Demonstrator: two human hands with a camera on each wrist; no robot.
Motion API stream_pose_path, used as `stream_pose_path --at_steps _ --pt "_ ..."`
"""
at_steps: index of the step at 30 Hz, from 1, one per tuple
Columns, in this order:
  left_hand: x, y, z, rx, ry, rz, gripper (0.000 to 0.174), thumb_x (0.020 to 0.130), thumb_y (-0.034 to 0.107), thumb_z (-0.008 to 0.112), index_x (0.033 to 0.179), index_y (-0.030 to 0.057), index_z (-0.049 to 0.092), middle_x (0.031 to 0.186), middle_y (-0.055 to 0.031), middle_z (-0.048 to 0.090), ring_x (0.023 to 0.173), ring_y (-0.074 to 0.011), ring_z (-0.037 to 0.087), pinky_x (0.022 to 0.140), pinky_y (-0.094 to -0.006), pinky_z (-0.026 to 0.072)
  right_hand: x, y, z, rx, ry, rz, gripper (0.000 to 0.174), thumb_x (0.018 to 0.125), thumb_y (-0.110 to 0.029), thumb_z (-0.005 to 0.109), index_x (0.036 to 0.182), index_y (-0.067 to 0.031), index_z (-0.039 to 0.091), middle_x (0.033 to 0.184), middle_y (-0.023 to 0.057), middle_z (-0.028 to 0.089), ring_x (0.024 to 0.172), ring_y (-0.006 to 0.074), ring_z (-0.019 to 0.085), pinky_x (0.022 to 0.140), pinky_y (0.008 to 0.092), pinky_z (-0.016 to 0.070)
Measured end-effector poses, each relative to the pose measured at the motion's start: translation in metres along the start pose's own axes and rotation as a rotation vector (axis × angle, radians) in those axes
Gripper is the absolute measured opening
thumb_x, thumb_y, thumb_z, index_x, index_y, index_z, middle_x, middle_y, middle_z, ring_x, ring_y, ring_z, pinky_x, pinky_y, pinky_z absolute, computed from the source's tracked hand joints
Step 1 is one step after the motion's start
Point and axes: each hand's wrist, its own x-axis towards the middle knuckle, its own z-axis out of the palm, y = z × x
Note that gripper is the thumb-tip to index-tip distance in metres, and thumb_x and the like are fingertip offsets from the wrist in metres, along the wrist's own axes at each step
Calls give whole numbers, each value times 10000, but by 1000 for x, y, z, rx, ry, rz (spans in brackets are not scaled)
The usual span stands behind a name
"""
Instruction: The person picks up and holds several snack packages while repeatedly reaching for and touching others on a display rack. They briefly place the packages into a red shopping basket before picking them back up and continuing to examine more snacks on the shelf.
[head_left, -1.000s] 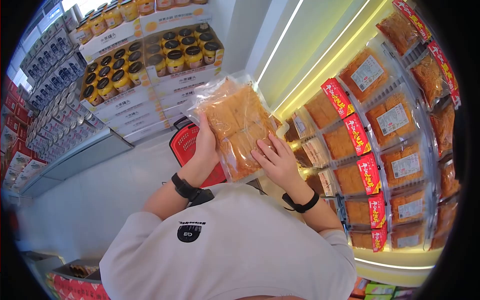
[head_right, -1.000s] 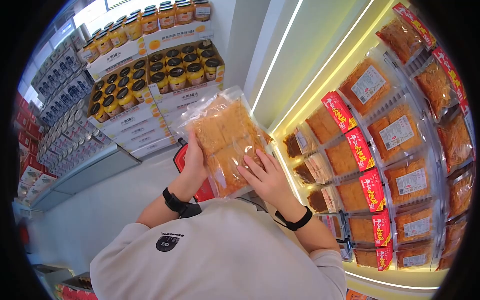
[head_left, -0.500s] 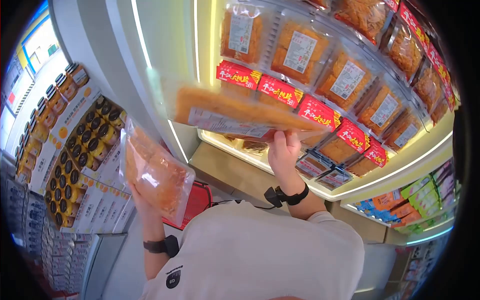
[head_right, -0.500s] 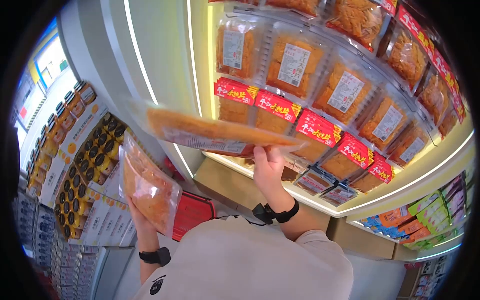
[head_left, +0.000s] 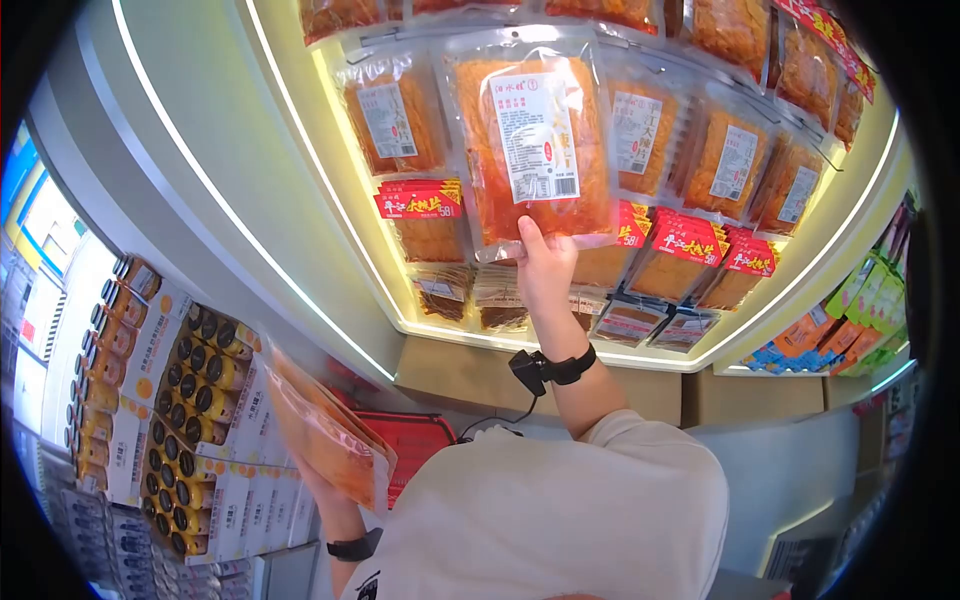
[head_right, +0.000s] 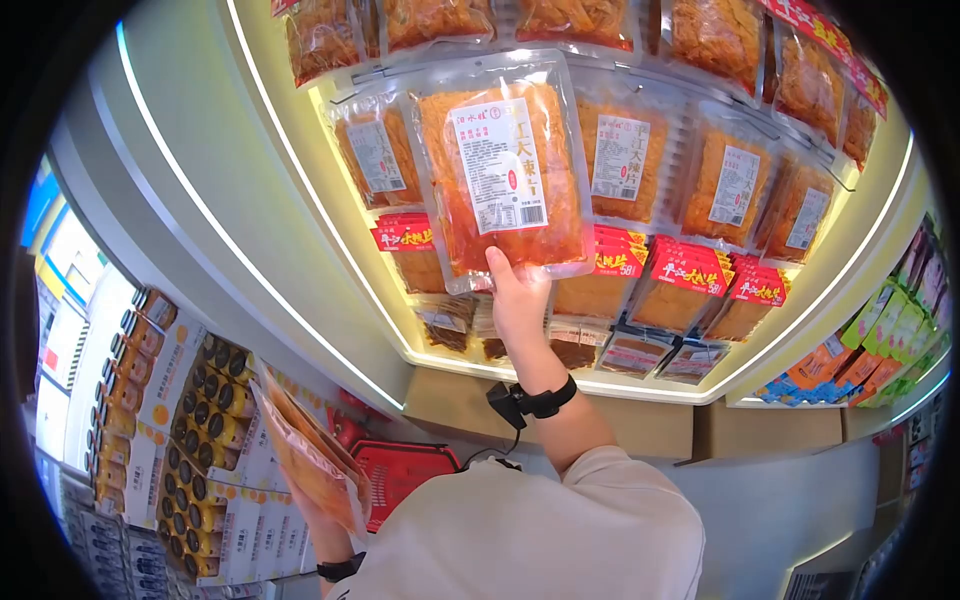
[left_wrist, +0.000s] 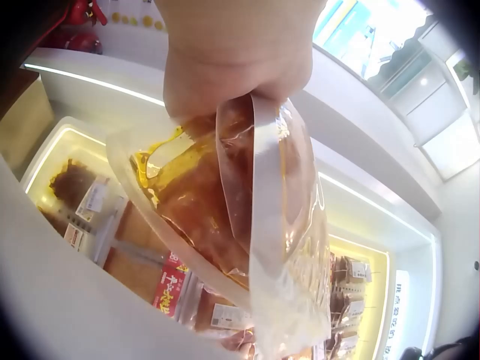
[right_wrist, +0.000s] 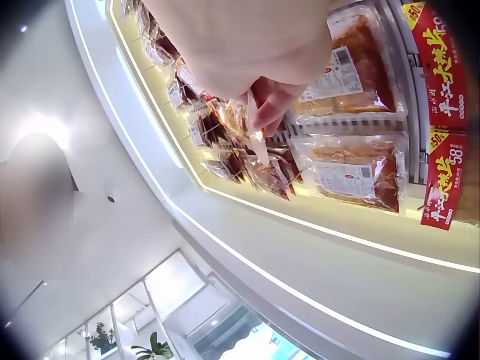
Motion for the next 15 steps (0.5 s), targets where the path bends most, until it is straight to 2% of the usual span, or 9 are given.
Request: stream_pose_path --at_steps 2,5,8,9,11,13,15 --pt "6 -2 -4 57 329 113 695 842 672 386 1295 147 432 1130 -100 584 876 -295 610 657 -449 526 3 11 1 -21 21 -23 207 893 -24 547 1093 27 537 996 98 621 783 165 636 612 313 566" --pt "8 -1 -1 46 380 124 681 849 658 393 1297 147 431 1139 -95 583 896 -293 610 675 -443 529 8 19 3 -26 68 -49 212 887 -24 556 1093 21 540 992 92 620 791 157 635 584 305 561" --pt "10 -1 2 36 382 135 672 857 648 393 1301 145 427 1148 -92 581 919 -294 607 700 -432 531 4 19 6 -61 82 3 223 881 -22 560 1099 19 536 998 89 617 794 151 635 557 288 555" --pt "10 0 4 35 384 135 672 857 648 393 1301 145 427 1148 -92 581 919 -294 607 700 -432 531 0 15 10 -33 99 52 260 873 -21 577 1123 18 521 1037 89 600 830 149 622 586 281 552" --pt "9 1 6 7 344 132 663 872 625 393 1333 148 396 1200 -96 552 995 -296 584 775 -424 520 -3 13 17 -7 112 101 299 864 -20 595 1147 16 506 1076 89 582 867 147 610 614 275 548" --pt "8 2 12 11 326 142 662 880 616 386 1348 147 380 1234 -100 527 1033 -296 566 815 -426 506 2 14 22 9 169 38 264 868 -40 597 1114 21 525 1015 94 601 783 152 623 549 273 555" --pt "8 4 13 19 308 150 661 888 607 380 1363 147 364 1267 -104 503 1070 -296 547 855 -428 492 14 18 25 -21 194 51 243 872 -55 597 1094 23 535 980 93 610 742 153 625 553 270 553"
